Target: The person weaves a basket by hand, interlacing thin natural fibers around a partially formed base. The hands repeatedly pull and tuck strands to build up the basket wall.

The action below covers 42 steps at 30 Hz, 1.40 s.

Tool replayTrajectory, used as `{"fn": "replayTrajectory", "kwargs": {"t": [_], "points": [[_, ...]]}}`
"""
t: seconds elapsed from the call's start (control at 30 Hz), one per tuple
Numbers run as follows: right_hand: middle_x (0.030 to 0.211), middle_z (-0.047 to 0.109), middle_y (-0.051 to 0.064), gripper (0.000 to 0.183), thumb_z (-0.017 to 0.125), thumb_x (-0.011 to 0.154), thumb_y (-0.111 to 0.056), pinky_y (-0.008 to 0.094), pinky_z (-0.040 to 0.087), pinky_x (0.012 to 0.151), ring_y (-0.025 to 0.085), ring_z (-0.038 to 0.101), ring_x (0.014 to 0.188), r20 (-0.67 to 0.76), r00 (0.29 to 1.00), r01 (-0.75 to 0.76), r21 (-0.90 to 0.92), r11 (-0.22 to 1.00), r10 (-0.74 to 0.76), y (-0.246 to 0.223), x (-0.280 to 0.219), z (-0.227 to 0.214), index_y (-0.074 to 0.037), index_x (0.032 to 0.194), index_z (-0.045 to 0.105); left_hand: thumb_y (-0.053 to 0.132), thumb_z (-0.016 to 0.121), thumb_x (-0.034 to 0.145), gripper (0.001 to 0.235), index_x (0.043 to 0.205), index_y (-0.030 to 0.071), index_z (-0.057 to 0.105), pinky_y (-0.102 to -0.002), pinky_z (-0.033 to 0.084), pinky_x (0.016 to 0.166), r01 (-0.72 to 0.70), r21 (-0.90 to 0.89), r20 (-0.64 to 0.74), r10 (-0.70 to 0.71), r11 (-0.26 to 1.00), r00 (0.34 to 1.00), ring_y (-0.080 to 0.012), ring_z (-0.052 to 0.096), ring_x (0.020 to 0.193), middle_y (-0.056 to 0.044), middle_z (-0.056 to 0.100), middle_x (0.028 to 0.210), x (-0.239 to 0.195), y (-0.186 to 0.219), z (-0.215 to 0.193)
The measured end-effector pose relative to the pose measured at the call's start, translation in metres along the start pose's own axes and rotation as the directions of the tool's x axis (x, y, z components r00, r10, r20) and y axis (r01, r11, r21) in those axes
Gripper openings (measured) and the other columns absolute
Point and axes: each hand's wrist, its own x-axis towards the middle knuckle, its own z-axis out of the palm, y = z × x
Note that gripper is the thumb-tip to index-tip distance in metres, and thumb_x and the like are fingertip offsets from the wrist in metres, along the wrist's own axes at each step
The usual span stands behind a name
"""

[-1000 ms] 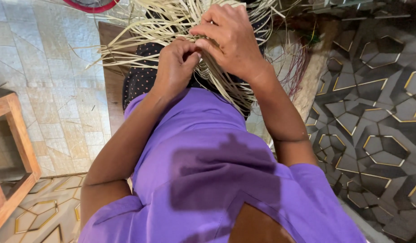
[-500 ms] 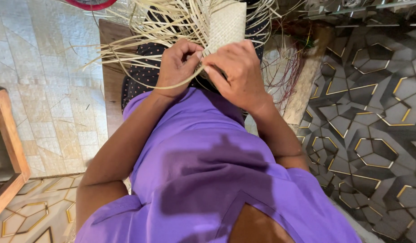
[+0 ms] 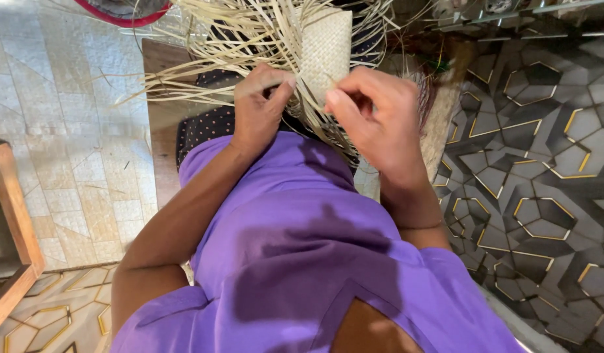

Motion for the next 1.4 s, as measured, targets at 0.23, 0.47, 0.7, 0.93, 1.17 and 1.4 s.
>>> {"fn": "replayTrajectory", "kwargs": {"t": [0.23,0.47,0.7,0.93,1.17,1.4], "points": [[0.066,0.058,-0.004,0.004,0.057,0.075,-0.018,0.037,0.039,0.049,0.019,0.056,0.058,0.089,0.986,-0.084,-0.463,0.883,0.141,0.058,-0.007,0.044,-0.018,0.072,0.060,0.007,0.058,0.082,0.010,0.072,0.009,0.058,-0.022,0.034,0.061,0.073,0.097,0.002,-0.074,0.993,0.997,-0.0082,0.041,0.064,0.002,0.043,0.068,0.000,0.010,0.001],[0.068,0.053,0.004,0.014,0.055,0.083,-0.019,0.039,0.035,0.050,0.024,0.051,0.059,0.218,0.971,-0.016,-0.357,0.934,0.099,0.047,0.002,0.036,-0.010,0.073,0.054,0.007,0.058,0.080,0.009,0.070,0.009,0.059,-0.021,0.035,0.060,0.156,0.016,0.012,-0.156,0.988,0.988,-0.0073,0.043,0.064,0.001,0.046,0.070,0.002,0.004,0.002],[0.047,0.033,0.000,0.024,0.053,0.085,-0.020,0.034,0.024,0.045,0.014,0.030,0.045,0.296,0.953,0.032,-0.292,0.956,0.059,0.061,0.051,0.046,-0.012,0.062,0.049,-0.001,0.049,0.080,0.019,0.066,0.010,0.043,-0.025,0.028,0.060,0.009,0.034,0.006,-0.009,0.999,1.000,-0.0099,0.033,0.063,0.001,0.034,0.067,0.001,0.008,0.004],[0.063,0.040,-0.002,0.016,0.057,0.092,-0.003,0.025,0.023,0.051,0.007,0.030,0.058,0.274,0.952,0.118,0.081,0.990,-0.136,0.016,0.064,0.020,-0.005,0.075,0.056,0.010,0.054,0.086,0.017,0.069,0.010,0.055,-0.017,0.024,0.049,0.190,-0.098,-0.023,-0.193,0.977,0.981,-0.0022,0.029,0.055,0.004,0.039,0.071,0.003,0.004,0.003],[0.073,0.055,0.001,0.007,0.068,0.077,-0.015,0.037,0.036,0.051,0.023,0.055,0.064,0.376,0.920,0.240,-0.314,0.918,-0.112,0.069,0.069,0.037,-0.014,0.079,0.061,0.002,0.055,0.078,0.009,0.081,0.006,0.063,-0.018,0.037,0.057,0.212,-0.085,-0.102,-0.220,0.974,0.970,-0.0042,0.043,0.062,0.002,0.056,0.075,0.001,-0.004,0.004],[0.065,0.053,-0.003,0.017,0.073,0.070,0.003,0.029,0.031,0.041,0.014,0.051,0.059,0.266,0.755,0.655,-0.348,0.671,-0.599,0.070,0.082,0.048,-0.013,0.067,0.068,0.007,0.053,0.077,0.018,0.063,0.014,0.043,-0.021,0.026,0.052,0.228,-0.160,-0.037,-0.236,0.960,0.971,-0.0040,0.030,0.057,0.005,0.035,0.060,0.004,0.012,0.005]]}}
